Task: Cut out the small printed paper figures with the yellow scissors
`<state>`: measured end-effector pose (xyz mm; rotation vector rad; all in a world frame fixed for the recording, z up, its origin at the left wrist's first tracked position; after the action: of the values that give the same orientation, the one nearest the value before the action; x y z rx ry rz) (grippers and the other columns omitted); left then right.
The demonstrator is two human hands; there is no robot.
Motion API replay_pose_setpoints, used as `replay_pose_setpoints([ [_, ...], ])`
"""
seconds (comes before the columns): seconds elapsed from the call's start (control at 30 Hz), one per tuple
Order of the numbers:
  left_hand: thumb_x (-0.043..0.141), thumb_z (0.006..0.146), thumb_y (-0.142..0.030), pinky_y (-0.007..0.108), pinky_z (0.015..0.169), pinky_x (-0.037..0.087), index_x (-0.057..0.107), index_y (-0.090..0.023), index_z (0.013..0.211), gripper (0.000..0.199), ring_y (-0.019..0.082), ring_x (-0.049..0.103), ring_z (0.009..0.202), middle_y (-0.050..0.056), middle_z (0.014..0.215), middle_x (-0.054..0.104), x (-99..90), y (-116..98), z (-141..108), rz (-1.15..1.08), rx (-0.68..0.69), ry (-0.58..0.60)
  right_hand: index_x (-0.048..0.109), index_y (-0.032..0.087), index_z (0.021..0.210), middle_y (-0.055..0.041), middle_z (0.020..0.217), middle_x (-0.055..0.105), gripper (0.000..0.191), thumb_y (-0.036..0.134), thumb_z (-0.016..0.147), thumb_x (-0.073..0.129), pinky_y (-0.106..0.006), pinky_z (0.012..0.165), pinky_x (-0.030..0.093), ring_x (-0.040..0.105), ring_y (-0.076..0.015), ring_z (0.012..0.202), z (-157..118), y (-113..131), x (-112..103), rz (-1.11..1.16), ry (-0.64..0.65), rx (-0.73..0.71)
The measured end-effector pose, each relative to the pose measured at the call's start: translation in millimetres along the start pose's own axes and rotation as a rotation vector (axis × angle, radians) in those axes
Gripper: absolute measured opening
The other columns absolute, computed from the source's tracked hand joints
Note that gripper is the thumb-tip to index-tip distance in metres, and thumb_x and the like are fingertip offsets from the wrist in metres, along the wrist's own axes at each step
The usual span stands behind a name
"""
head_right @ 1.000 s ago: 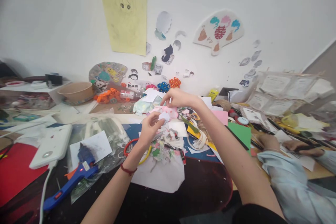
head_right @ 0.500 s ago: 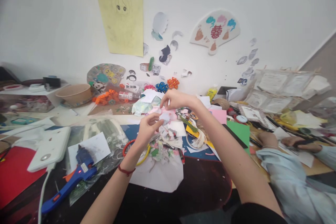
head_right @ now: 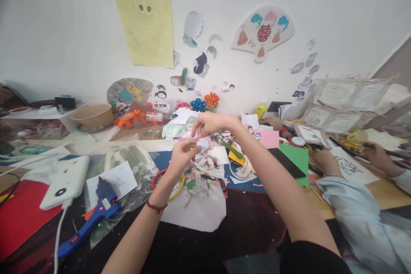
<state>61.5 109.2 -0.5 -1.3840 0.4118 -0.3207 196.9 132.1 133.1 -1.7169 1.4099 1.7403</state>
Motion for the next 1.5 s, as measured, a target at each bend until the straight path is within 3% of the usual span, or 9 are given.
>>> replay_pose_setpoints([
  [0.27, 0.064, 0.096, -0.034, 0.037, 0.079, 0.06, 0.064, -0.014, 0.118, 0.03, 0.019, 0.068, 0.093, 0.008, 0.112, 0.068, 0.9, -5.1, -2.3, -0.051, 0.002, -0.009, 0.078, 0.012, 0.109, -0.0062, 0.083, 0.079, 0.033, 0.017, 0.077, 0.068, -0.022, 0.063, 0.048, 0.069, -0.016, 0.073, -2.1, 0.9, 0.8, 0.005, -0.011, 0.015],
  [0.4, 0.063, 0.096, -0.034, 0.03, 0.068, 0.058, 0.064, -0.013, 0.111, 0.025, 0.014, 0.066, 0.078, 0.005, 0.099, 0.068, -0.1, -12.5, -6.9, -0.127, 0.021, -0.006, 0.08, 0.014, 0.104, -0.0041, 0.08, 0.078, 0.031, 0.013, 0.075, 0.068, -0.022, 0.061, 0.047, 0.067, -0.0146, 0.069, -15.0, -0.2, -11.4, -0.042, -0.09, 0.062],
  [0.57, 0.074, 0.084, -0.037, 0.019, 0.044, 0.038, 0.067, -0.013, 0.1, 0.029, 0.007, 0.051, 0.05, -0.003, 0.07, 0.062, -4.6, -22.2, -13.6, -0.275, 0.045, -0.022, 0.08, 0.016, 0.104, -0.0044, 0.087, 0.079, 0.029, 0.013, 0.08, 0.064, -0.024, 0.064, 0.048, 0.069, -0.0155, 0.074, -79.2, -13.8, -53.5, -0.087, -0.247, 0.19],
  [0.77, 0.078, 0.072, -0.039, 0.019, 0.041, 0.027, 0.069, -0.015, 0.094, 0.034, 0.007, 0.045, 0.044, -0.005, 0.055, 0.053, -4.7, -24.4, -16.0, -0.415, -0.006, -0.013, 0.078, 0.011, 0.111, -0.0114, 0.1, 0.08, 0.03, 0.022, 0.086, 0.065, -0.033, 0.075, 0.042, 0.07, -0.0162, 0.09, -190.0, -44.7, -122.5, -0.242, -0.457, 0.536],
  [0.9, 0.079, 0.07, -0.039, 0.018, 0.041, 0.027, 0.069, -0.015, 0.093, 0.034, 0.006, 0.046, 0.046, -0.005, 0.058, 0.055, -3.7, -26.1, -16.8, -0.437, -0.026, -0.003, 0.082, 0.015, 0.103, -0.0088, 0.089, 0.08, 0.024, 0.026, 0.09, 0.066, -0.035, 0.074, 0.045, 0.072, -0.017, 0.08, -204.2, -57.6, -145.5, -0.503, -0.468, 0.72],
  [1.0, 0.079, 0.07, -0.039, 0.018, 0.041, 0.027, 0.07, -0.015, 0.092, 0.034, 0.006, 0.045, 0.047, -0.004, 0.059, 0.056, -5.6, -28.1, -17.8, -0.429, -0.025, -0.011, 0.081, 0.015, 0.095, -0.0092, 0.085, 0.076, 0.019, 0.026, 0.092, 0.066, -0.036, 0.08, 0.053, 0.071, -0.0201, 0.082, -168.8, -76.9, -133.3, -0.523, -0.446, 0.75],
  [1.13, 0.079, 0.069, -0.039, 0.02, 0.043, 0.029, 0.071, -0.015, 0.087, 0.032, 0.007, 0.044, 0.048, -0.005, 0.055, 0.053, -10.9, -28.6, -17.5, -0.402, 0.0, -0.053, 0.065, 0.016, 0.119, -0.0084, 0.122, 0.067, 0.03, 0.035, 0.096, 0.063, -0.042, 0.088, 0.058, 0.068, -0.0218, 0.103, -98.9, -118.1, -88.3, -0.493, -0.486, 0.75],
  [1.23, 0.08, 0.068, -0.037, 0.02, 0.044, 0.03, 0.07, -0.015, 0.083, 0.028, 0.008, 0.043, 0.049, -0.004, 0.056, 0.053, -15.2, -26.1, -15.3, -0.384, 0.009, -0.081, 0.061, 0.018, 0.127, -0.0105, 0.13, 0.063, 0.035, 0.035, 0.097, 0.062, -0.046, 0.093, 0.057, 0.065, -0.0238, 0.111, -62.6, -147.7, -49.3, -0.466, -0.589, 0.755],
  [1.5, 0.078, 0.07, -0.039, 0.021, 0.045, 0.032, 0.071, -0.016, 0.086, 0.029, 0.009, 0.045, 0.05, -0.003, 0.06, 0.057, -13.2, -21.5, -13.3, -0.339, 0.004, -0.086, 0.06, 0.018, 0.128, -0.0108, 0.13, 0.063, 0.036, 0.035, 0.097, 0.062, -0.046, 0.092, 0.057, 0.065, -0.0237, 0.11, -60.3, -195.4, 25.2, -0.31, -0.764, 0.929],
])
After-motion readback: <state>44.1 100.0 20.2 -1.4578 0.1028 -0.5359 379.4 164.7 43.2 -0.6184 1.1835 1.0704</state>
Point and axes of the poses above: each hand's wrist, its own z-axis towards the middle knuckle, its own x-axis out of the palm, y = z × x, the point moved 3 cm from there along z, towards the middle knuckle
